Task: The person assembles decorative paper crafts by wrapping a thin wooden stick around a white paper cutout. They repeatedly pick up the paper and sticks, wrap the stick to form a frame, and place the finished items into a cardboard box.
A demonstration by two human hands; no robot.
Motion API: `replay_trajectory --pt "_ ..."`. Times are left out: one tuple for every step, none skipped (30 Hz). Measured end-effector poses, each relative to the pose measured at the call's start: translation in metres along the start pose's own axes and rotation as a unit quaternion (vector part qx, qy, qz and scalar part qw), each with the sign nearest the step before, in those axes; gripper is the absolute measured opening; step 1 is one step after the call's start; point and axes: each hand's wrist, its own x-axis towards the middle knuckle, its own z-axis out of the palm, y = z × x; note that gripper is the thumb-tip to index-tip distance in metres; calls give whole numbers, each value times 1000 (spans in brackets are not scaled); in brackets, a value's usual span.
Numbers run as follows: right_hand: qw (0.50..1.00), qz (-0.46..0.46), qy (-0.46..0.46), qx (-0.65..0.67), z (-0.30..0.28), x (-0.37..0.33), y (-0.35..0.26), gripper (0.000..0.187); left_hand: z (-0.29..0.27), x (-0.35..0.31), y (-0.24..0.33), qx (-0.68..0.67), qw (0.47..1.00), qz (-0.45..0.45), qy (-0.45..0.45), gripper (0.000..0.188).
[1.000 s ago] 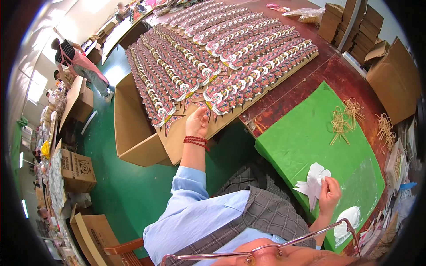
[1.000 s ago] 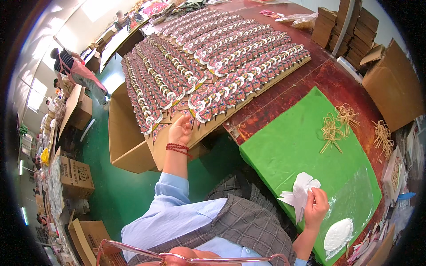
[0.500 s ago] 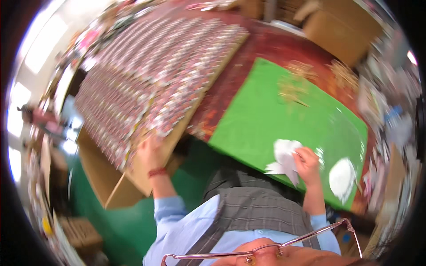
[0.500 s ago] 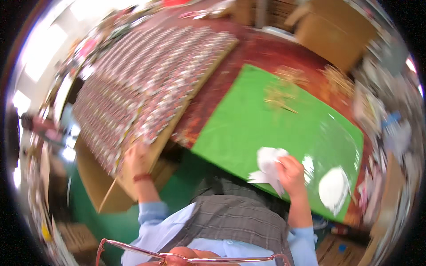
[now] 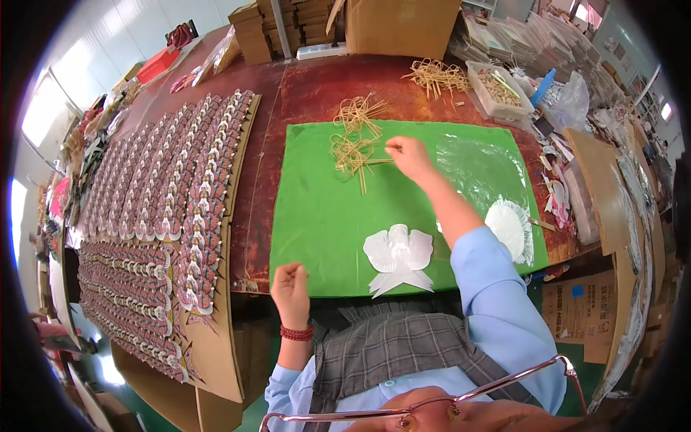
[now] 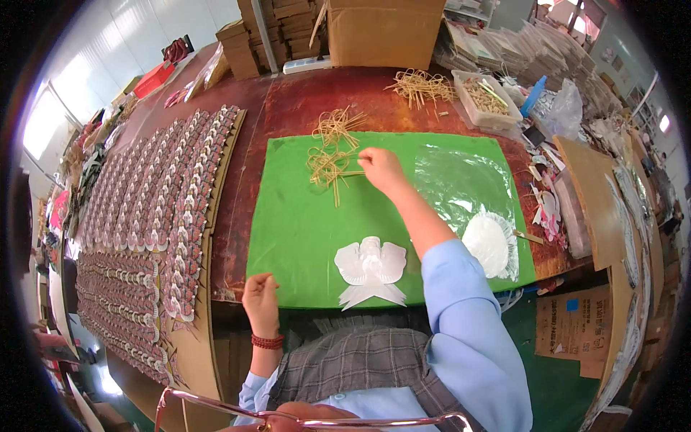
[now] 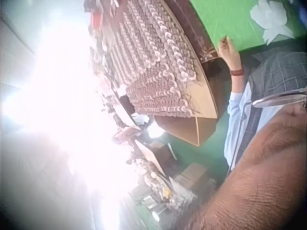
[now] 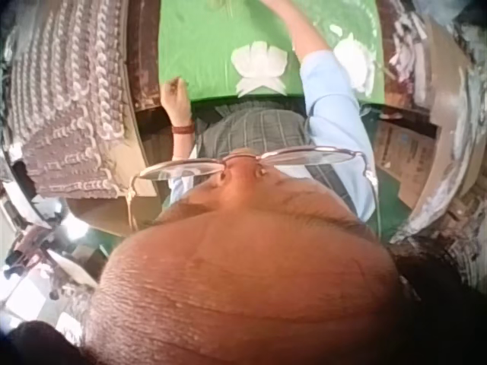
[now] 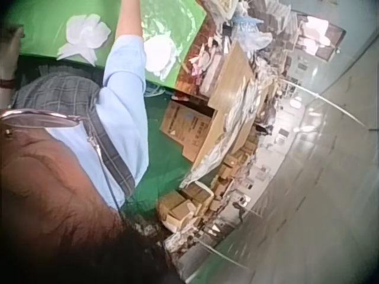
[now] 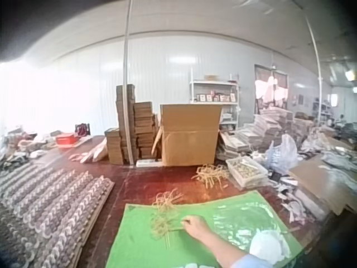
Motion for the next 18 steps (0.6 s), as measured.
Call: replay_trajectory --pt "999 -14 25 -20 11 9 1 18 4 0 -3 -7 999 -29 -25 6" --pt "998 -32 49 -38 21 17 0 17 7 0 -4 -14 997 -55 -47 6" --pt "998 -32 39 -42 29 24 1 16 11 1 -3 -19 997 -60 -54 6" --pt "998 -33 27 -46 39 30 0 16 13 2 -3 -23 996 -67 -59 7" --pt "998 -33 16 -49 45 34 2 15 15 2 -2 -27 995 -74 -65 7" --pt "998 -18 13 -51 47 37 6 15 18 4 1 -29 995 -74 -66 6" --pt "999 -6 8 -50 50 41 4 14 19 8 4 -23 996 -64 -64 6" --pt "999 7 4 -50 53 43 2 14 20 11 6 -17 996 -53 -64 6" --pt "999 -7 17 -34 52 42 4 14 22 16 8 -11 997 -43 -65 7" --pt "999 -24 27 -17 48 39 3 15 24 23 12 3 998 -24 -61 7" --pt "998 -42 36 0 44 36 -2 16 26 31 18 17 998 -4 -57 7" --pt "997 -57 47 11 40 31 -6 14 29 40 23 31 998 16 -53 7" --pt "995 -72 59 20 33 25 -12 13 35 51 28 33 997 36 -51 7" --pt "993 -86 72 29 28 21 -16 11 43 63 32 35 997 56 -49 7" --pt "991 -103 78 34 23 17 -18 10 51 78 33 60 994 70 -55 10" --pt "989 -118 86 35 17 12 -19 9 60 91 32 85 991 83 -63 15" --pt "985 -137 95 38 10 9 -25 7 69 103 35 84 990 96 -65 21" --pt "983 -151 92 39 3 3 -32 7 77 111 40 83 988 110 -68 27"
